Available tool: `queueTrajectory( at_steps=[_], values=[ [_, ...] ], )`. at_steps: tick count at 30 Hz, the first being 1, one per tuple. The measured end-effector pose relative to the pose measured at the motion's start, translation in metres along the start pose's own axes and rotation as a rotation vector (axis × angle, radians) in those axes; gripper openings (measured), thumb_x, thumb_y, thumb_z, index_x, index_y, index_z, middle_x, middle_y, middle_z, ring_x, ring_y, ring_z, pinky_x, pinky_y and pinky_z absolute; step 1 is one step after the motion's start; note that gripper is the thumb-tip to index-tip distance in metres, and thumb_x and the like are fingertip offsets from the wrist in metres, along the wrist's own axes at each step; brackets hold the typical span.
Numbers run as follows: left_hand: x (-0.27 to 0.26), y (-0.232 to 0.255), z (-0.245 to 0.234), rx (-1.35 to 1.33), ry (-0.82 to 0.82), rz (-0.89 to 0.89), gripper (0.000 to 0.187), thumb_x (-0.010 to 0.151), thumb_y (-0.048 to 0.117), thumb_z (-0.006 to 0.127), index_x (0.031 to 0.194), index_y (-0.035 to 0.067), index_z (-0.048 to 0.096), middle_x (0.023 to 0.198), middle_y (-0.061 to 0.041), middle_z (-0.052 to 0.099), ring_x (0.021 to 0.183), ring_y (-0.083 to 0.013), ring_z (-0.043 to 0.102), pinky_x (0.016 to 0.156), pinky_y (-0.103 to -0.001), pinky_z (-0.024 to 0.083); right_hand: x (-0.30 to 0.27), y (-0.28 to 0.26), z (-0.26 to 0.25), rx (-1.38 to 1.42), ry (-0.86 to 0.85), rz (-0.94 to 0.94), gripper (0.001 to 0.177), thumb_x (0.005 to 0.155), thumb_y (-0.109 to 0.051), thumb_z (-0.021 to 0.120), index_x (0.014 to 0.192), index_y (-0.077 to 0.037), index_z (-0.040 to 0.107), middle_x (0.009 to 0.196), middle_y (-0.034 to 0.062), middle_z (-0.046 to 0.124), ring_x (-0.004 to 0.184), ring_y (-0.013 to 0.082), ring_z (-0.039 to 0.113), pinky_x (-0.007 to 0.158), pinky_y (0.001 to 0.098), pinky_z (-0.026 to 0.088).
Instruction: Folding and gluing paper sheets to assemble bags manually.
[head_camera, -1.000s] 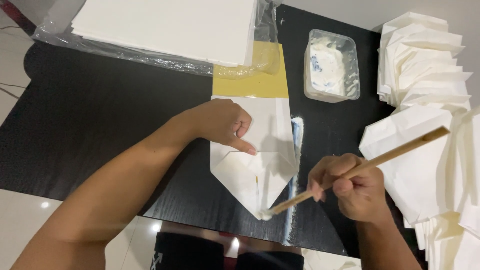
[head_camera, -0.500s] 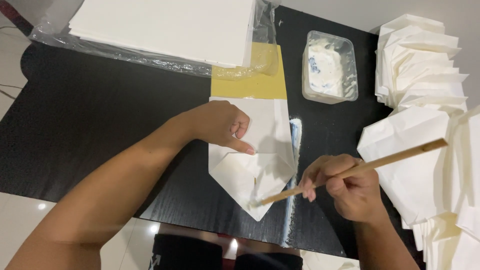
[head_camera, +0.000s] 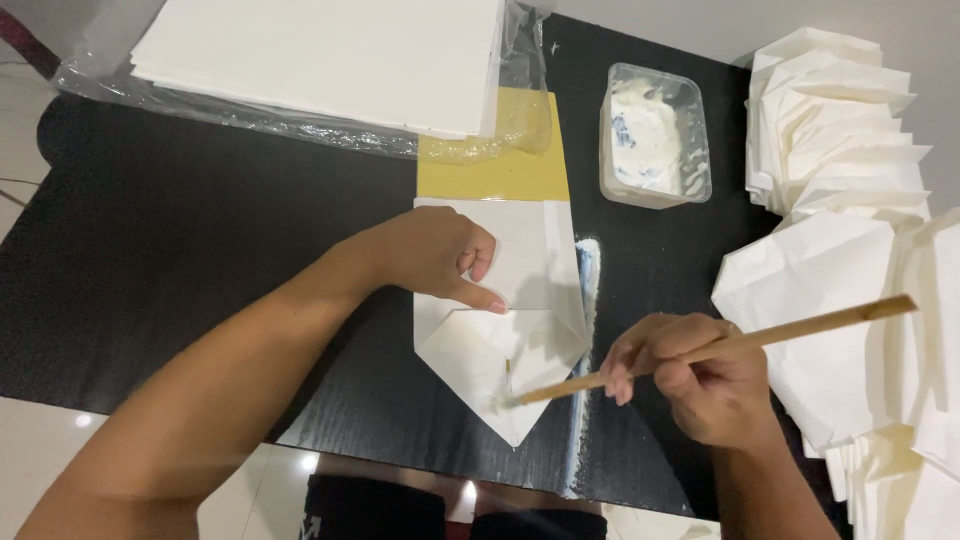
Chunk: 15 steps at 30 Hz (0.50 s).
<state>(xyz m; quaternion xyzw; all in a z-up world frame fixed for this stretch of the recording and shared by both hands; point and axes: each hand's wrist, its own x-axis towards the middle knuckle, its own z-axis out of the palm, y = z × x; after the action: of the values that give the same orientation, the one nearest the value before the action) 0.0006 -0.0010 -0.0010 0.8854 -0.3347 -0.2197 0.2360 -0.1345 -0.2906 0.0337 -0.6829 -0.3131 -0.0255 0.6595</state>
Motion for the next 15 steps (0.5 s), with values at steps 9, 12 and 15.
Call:
queueTrajectory(
  at_steps=[9,12,15],
  values=[
    [0.001,-0.002,0.002,0.015,0.008,0.023,0.048,0.07,0.064,0.083,0.075,0.018,0.069,0.065,0.005,0.064,0.06,-0.0152,0.061,0.063,-0.029,0.046,-0.006,-0.004,-0.004,-0.012,0.219,-0.033,0.037,0.104,-0.042,0.06,0.084,-0.013,0.051,0.059,-0.0002,0.05,0.052,0.0125,0.061,0.043,0.0204,0.054],
    [0.0,0.0,0.001,-0.025,0.006,0.006,0.045,0.072,0.06,0.083,0.073,0.017,0.07,0.065,0.004,0.063,0.059,-0.015,0.06,0.062,-0.028,0.046,-0.003,-0.002,-0.002,0.019,0.158,-0.03,0.018,0.102,-0.017,0.057,0.087,-0.012,0.05,0.073,0.0121,0.068,0.054,0.0152,0.067,0.049,0.0229,0.059],
    [0.0,0.004,-0.003,-0.047,0.019,-0.008,0.043,0.073,0.057,0.083,0.074,0.016,0.071,0.066,0.004,0.064,0.059,-0.0144,0.059,0.061,-0.027,0.046,0.003,0.005,-0.001,0.058,0.027,-0.039,0.026,0.103,-0.027,0.062,0.088,-0.006,0.058,0.085,0.0205,0.072,0.06,0.0164,0.069,0.055,0.0255,0.063]
  ],
)
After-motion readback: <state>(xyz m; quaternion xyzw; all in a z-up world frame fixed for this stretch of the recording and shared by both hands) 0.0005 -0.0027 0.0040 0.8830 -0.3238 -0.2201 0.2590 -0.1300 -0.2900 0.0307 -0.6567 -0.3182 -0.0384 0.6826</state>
